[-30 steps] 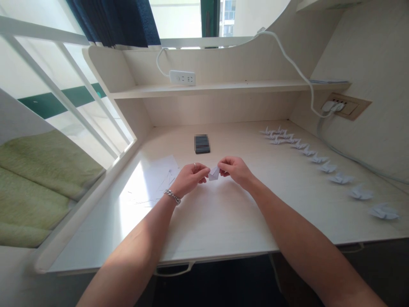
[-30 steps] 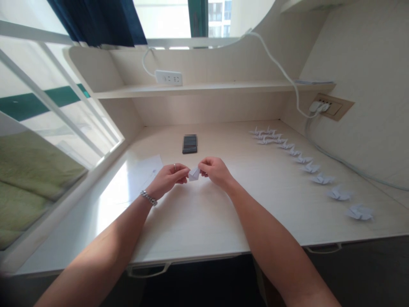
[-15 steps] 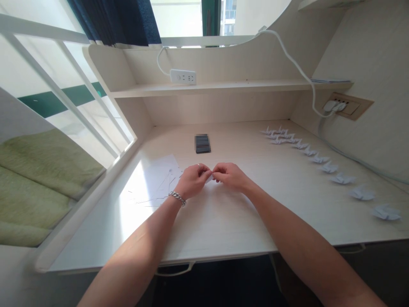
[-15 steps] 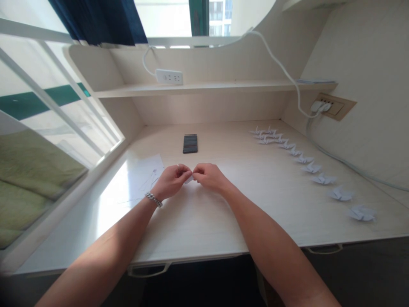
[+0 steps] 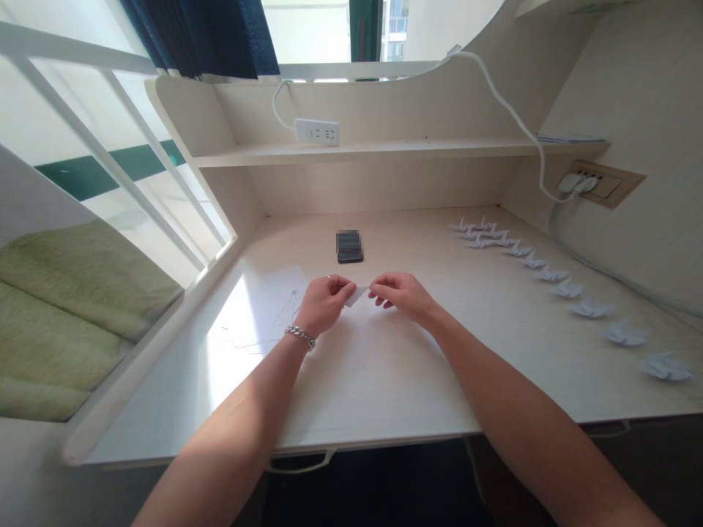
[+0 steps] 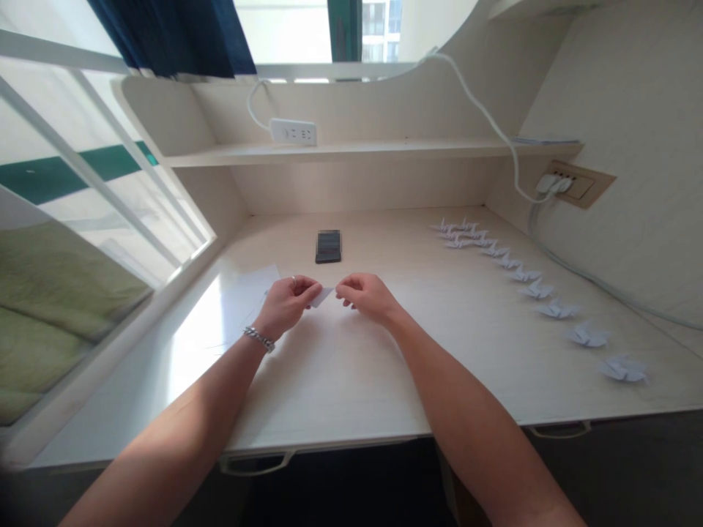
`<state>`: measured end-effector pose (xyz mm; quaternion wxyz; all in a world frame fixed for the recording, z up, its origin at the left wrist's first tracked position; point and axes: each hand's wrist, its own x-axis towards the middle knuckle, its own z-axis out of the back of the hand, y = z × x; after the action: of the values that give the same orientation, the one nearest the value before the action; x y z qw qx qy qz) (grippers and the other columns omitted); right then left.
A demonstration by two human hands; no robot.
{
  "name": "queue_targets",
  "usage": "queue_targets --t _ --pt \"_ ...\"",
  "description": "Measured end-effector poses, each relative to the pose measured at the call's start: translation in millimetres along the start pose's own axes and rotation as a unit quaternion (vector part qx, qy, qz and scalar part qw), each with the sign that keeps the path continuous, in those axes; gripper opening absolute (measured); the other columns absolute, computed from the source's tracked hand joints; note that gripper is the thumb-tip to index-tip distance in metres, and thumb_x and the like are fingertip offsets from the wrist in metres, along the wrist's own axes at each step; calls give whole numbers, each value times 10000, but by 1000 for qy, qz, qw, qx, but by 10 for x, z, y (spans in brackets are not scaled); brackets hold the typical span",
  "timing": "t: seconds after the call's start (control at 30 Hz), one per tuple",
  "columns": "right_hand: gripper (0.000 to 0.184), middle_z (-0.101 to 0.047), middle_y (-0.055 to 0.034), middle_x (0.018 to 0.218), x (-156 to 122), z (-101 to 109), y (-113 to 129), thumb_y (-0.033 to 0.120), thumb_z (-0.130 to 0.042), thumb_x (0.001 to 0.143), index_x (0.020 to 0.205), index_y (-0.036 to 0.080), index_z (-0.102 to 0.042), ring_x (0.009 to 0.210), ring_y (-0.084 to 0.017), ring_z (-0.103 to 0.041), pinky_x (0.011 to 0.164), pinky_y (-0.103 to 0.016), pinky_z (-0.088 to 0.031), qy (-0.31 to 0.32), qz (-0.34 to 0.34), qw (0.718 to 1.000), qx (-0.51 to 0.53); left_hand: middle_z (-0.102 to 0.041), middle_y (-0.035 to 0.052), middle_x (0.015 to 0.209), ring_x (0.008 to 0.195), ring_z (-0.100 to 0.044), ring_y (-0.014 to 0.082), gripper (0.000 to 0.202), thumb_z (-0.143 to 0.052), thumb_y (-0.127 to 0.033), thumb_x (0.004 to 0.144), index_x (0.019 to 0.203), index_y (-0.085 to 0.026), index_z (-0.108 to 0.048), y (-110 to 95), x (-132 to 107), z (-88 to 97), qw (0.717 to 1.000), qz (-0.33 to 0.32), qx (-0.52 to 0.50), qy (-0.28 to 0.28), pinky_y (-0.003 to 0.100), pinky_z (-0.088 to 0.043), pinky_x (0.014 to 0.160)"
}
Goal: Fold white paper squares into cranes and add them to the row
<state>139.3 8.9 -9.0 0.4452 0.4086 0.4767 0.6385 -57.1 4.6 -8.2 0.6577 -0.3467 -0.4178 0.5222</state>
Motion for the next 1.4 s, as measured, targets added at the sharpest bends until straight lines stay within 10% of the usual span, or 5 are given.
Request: queue_targets --t 0.23,0.63,1.4 --pt "153 -668 -32 695 -2 -90 51 312 -651 756 722 164 -640 615 -132 -623 563 -244 -493 -46 -35 994 97 -730 91 874 733 -653 161 289 -670 -278 752 1002 -137 -706 -88 -58 7 991 -9 -111 70 303 -528 677" --pt "281 -657 -20 678 22 -96 4 440 -694 733 778 166 -654 624 -128 -619 550 -232 -488 -65 -27 988 140 -745 110 976 860 -705 200 300 -660 -225 764 1050 -141 -692 -44 -89 -82 994 -65 -81 32 352 -558 824" --pt "425 -714 -65 864 16 -253 -117 257 -710 706 1106 165 -600 772 -189 -680 689 -316 -546 -85 57 994 27 -713 70 670 639 -673 157 339 -744 -437 717 781 -111 -678 -50 -37 -142 980 54 -179 -64 311 -570 683"
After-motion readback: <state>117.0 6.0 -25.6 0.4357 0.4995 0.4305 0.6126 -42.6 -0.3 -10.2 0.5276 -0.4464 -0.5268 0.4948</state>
